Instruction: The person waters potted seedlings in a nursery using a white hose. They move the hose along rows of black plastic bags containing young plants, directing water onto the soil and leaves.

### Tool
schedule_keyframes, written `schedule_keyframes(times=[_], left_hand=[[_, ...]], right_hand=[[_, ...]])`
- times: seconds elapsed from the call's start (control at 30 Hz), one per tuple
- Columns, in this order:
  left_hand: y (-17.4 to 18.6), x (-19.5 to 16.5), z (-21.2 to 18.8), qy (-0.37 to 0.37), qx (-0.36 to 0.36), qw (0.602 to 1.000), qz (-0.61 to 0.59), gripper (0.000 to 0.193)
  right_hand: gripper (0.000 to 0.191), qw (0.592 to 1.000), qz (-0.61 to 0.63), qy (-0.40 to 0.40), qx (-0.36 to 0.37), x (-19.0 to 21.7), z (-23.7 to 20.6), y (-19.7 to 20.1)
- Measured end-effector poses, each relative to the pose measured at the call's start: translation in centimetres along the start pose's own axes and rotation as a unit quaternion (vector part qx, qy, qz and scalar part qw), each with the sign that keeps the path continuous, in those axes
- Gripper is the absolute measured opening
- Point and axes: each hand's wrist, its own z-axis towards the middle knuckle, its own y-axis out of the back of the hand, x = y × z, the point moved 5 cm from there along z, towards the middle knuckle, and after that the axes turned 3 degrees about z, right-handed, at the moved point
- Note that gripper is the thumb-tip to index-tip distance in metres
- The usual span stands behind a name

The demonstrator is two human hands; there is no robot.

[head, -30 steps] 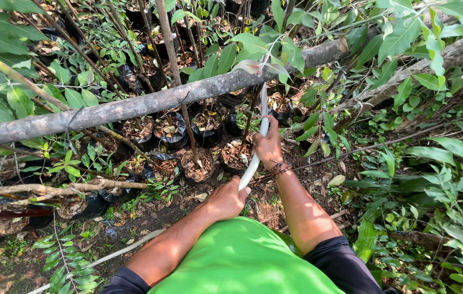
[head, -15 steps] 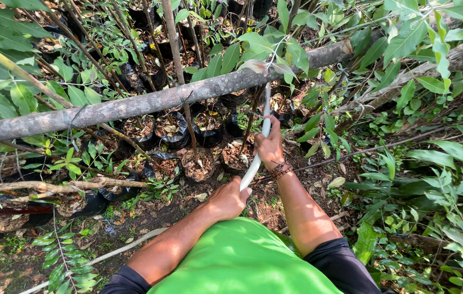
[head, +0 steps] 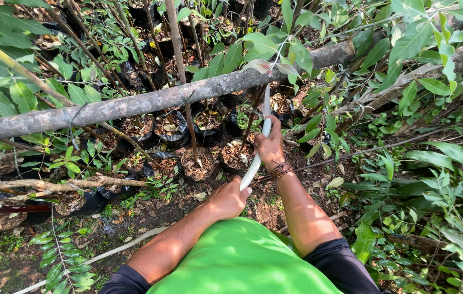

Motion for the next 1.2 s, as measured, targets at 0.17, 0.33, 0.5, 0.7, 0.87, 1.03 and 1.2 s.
schedule_keyframes(times=[0.17,0.33,0.5,0.7,0.87,1.03,1.2], left_hand=[[0.0,0.1,0.1,-0.003,-0.003,1.000,0.001,0.058],[0.2,0.3,0.4,-0.014,-0.007,1.000,0.008,0.058],[0.2,0.4,0.7,-0.023,-0.008,1.000,0.015,0.059],[0.4,0.3,0.9,-0.036,-0.012,0.999,0.015,0.062],[0.5,0.3,1.2,-0.037,-0.008,0.999,0.012,0.059],[0.5,0.3,1.4,-0.038,-0.009,0.999,0.015,0.061],[0.5,0.1,1.3,-0.049,-0.016,0.998,0.020,0.058]], right_hand=[[0.058,1.000,-0.015,0.003,-0.004,-0.2,0.2,0.0],[0.059,1.000,-0.016,-0.005,-0.003,-0.5,0.6,-0.1],[0.058,1.000,-0.012,0.002,0.000,-0.6,0.8,-0.1],[0.059,1.000,-0.014,-0.008,-0.009,-0.3,0.9,-0.1],[0.059,1.000,0.000,-0.015,-0.006,0.1,1.0,-0.2],[0.058,1.000,-0.005,-0.011,-0.003,0.2,0.9,-0.2],[0.057,1.000,-0.019,-0.018,-0.013,0.2,0.9,-0.1]])
